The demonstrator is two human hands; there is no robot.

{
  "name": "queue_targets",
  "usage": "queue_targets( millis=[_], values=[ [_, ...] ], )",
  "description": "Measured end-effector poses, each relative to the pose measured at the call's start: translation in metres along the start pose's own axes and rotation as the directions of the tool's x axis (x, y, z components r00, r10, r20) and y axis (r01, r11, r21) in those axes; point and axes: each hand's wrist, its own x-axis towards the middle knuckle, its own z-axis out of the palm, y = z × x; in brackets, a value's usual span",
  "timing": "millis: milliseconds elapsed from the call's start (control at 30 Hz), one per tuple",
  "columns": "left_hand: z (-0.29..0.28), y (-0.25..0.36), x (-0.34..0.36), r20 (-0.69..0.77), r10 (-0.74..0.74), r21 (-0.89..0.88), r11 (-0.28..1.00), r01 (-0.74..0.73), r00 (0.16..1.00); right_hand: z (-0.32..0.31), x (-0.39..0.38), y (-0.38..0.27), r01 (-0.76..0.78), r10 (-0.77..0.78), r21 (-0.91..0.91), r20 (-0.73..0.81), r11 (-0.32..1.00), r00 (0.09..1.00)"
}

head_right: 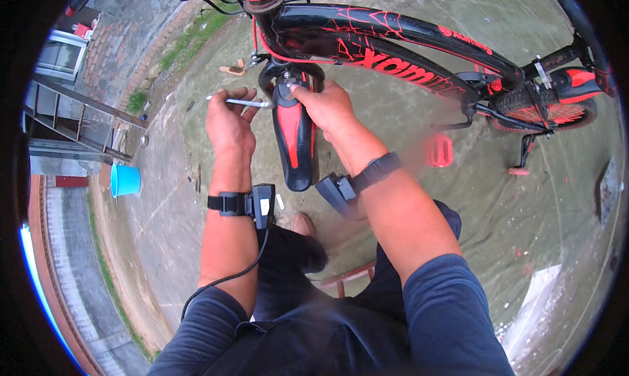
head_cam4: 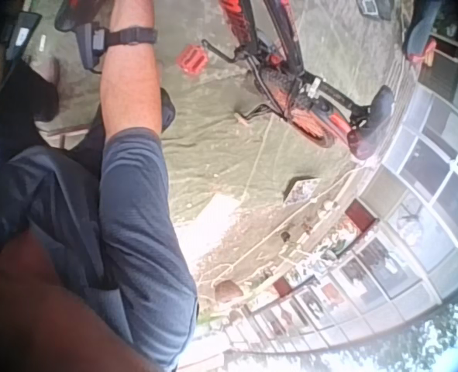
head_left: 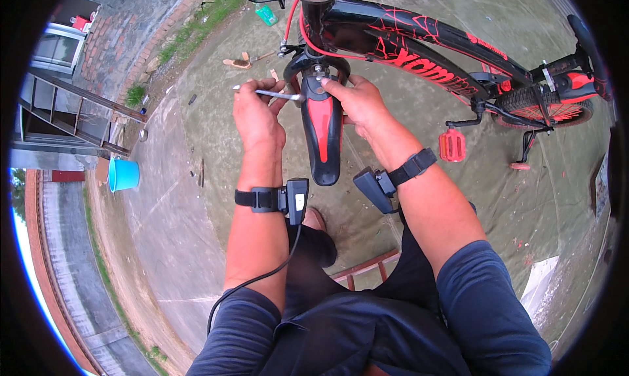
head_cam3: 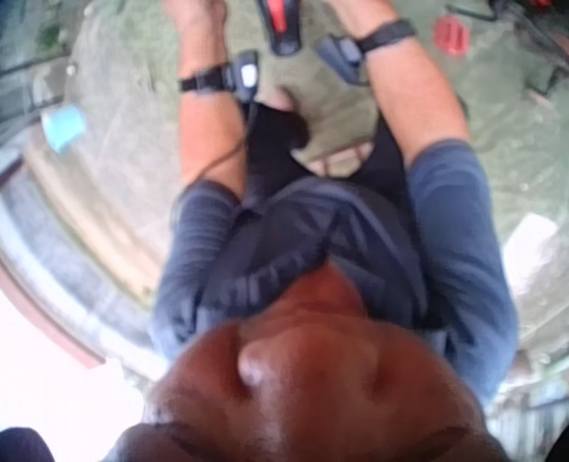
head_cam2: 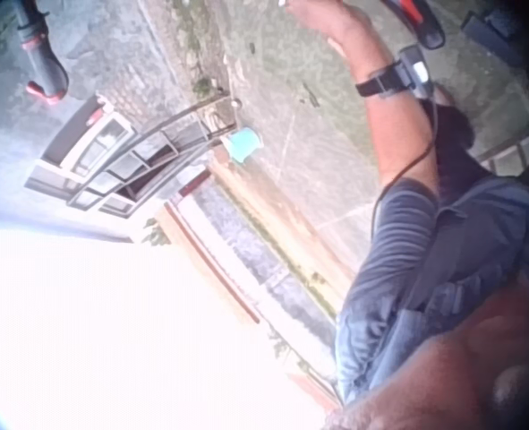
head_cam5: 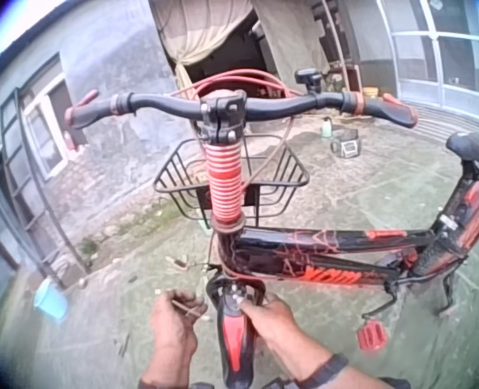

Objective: The person uses a wrench and pliers to tighten a bolt on the front fork of a bicycle. They then adjust a metal mounting bracket inside a front basket by hand and with a tool.

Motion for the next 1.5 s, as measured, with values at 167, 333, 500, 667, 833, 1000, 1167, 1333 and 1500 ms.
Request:
queue_targets(
  millis=[167, 333, 500, 667, 833, 1000, 1167, 1333, 1500],
  values=[
    [-0.011, -0.002, -0.008, 0.119, -0.097, 0.247, 0.967, 0.065, 0.988, -0.002, 0.001, 0.0, 0.0, 0.0, 0.012, 0.006, 1.0, 1.0],
    [-0.011, -0.006, -0.019, 0.245, -0.207, 0.503, 0.862, 0.059, 0.947, 0.0, -0.002, -0.007, 0.017, -0.017, 0.017, 0.015, 1.0, 1.0],
    [-0.004, -0.004, -0.021, 0.289, -0.159, 0.496, 0.868, -0.005, 0.944, 0.0, -0.004, -0.012, 0.06, -0.059, 0.024, -0.041, 0.998, 0.997],
    [-0.004, -0.005, -0.021, 0.274, -0.168, 0.408, 0.912, 0.044, 0.947, 0.001, -0.003, -0.01, 0.072, -0.071, 0.027, -0.025, 0.997, 0.997],
    [-0.017, -0.006, -0.023, 0.199, -0.205, 0.393, 0.912, 0.114, 0.958, 0.001, -0.003, -0.011, 0.082, -0.082, 0.011, -0.032, 0.997, 0.996],
    [-0.035, -0.009, -0.024, 0.12, -0.186, 0.355, 0.925, 0.133, 0.975, 0.001, -0.004, -0.012, 0.072, -0.072, -0.014, -0.039, 0.997, 0.997],
    [-0.049, -0.011, -0.028, 0.1, -0.086, 0.508, 0.861, 0.024, 0.991, 0.0, 0.0, -0.01, 0.064, -0.064, -0.016, -0.025, 0.998, 0.998],
    [-0.067, -0.012, -0.031, 0.096, 0.033, 0.681, 0.726, -0.089, 0.995, 0.0, 0.0, -0.011, 0.065, -0.066, -0.026, -0.031, 0.998, 0.997],
    [-0.083, -0.019, -0.029, 0.09, -0.004, 0.65, 0.758, -0.056, 0.996, 0.0, 0.001, -0.01, 0.077, -0.078, -0.037, -0.026, 0.996, 0.997]
  ],
)
